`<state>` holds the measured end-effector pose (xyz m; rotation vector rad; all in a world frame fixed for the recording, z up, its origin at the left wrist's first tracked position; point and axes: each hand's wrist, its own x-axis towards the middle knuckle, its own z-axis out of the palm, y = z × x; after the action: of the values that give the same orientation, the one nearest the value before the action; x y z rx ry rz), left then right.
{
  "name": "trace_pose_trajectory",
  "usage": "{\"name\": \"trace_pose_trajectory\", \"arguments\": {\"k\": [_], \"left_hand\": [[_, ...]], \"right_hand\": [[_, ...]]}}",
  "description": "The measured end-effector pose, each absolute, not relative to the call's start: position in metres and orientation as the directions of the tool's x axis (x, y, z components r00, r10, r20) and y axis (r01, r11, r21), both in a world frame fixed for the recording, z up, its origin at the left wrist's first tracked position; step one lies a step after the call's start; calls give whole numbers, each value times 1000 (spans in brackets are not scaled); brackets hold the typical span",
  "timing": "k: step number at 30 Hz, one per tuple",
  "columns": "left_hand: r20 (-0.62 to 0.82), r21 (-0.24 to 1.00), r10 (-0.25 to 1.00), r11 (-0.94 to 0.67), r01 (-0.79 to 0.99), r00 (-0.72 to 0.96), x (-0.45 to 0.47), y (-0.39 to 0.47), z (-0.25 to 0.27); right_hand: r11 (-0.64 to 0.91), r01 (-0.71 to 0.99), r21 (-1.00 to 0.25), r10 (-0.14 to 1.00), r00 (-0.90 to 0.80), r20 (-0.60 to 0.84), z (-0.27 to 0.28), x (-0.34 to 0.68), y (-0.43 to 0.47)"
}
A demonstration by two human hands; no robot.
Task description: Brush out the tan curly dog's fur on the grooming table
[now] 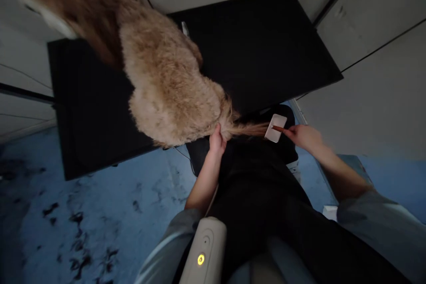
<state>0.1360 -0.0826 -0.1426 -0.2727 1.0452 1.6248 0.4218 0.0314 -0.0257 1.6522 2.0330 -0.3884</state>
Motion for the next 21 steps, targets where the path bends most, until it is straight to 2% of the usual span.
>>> {"name": "trace_pose_trajectory", "arguments": {"k": [3, 5, 6, 8, 10, 12, 13, 14, 16, 18, 19, 21], "left_hand": [[-636, 403, 727, 30, -915, -257, 144, -66, -138], [-637, 369, 744, 63, -927, -203, 148, -63, -132], [-647, 355, 740, 81, -931, -182, 149, -63, -129], [-669, 330, 730, 121, -936, -142, 149, -65, -123], [-659, 311, 747, 161, -937, -91, 148, -67, -119], [-628, 315, 775, 170, -934, -71, 146, -70, -118], [-606, 325, 792, 161, -932, -74, 145, -71, -118], [-579, 340, 811, 139, -930, -91, 145, -72, -119], [-515, 370, 846, 76, -926, -137, 146, -74, -121], [-468, 376, 871, 43, -925, -150, 151, -71, -122], [-462, 366, 877, 52, -929, -133, 155, -69, -121], [-506, 337, 861, 134, -932, -58, 164, -61, -119]], "right_hand": [[130, 976, 175, 881, -32, -472, -15, 438, 44], [63, 967, 246, 931, 32, -363, -7, 428, 45], [64, 968, 243, 950, 16, -312, -4, 415, 41], [208, 971, 114, 939, -166, -303, -4, 377, 25], [460, 877, -140, 789, -476, -388, -12, 339, 10], [542, 788, -292, 646, -613, -455, -23, 325, 8], [528, 796, -296, 643, -603, -473, -28, 330, 15], [488, 836, -251, 687, -545, -481, -30, 344, 27], [349, 933, -86, 828, -351, -438, -25, 383, 54], [155, 983, 96, 937, -116, -330, -10, 417, 72], [94, 988, 120, 958, -57, -281, -2, 424, 72], [127, 992, -10, 949, -125, -289, 7, 412, 58]]}}
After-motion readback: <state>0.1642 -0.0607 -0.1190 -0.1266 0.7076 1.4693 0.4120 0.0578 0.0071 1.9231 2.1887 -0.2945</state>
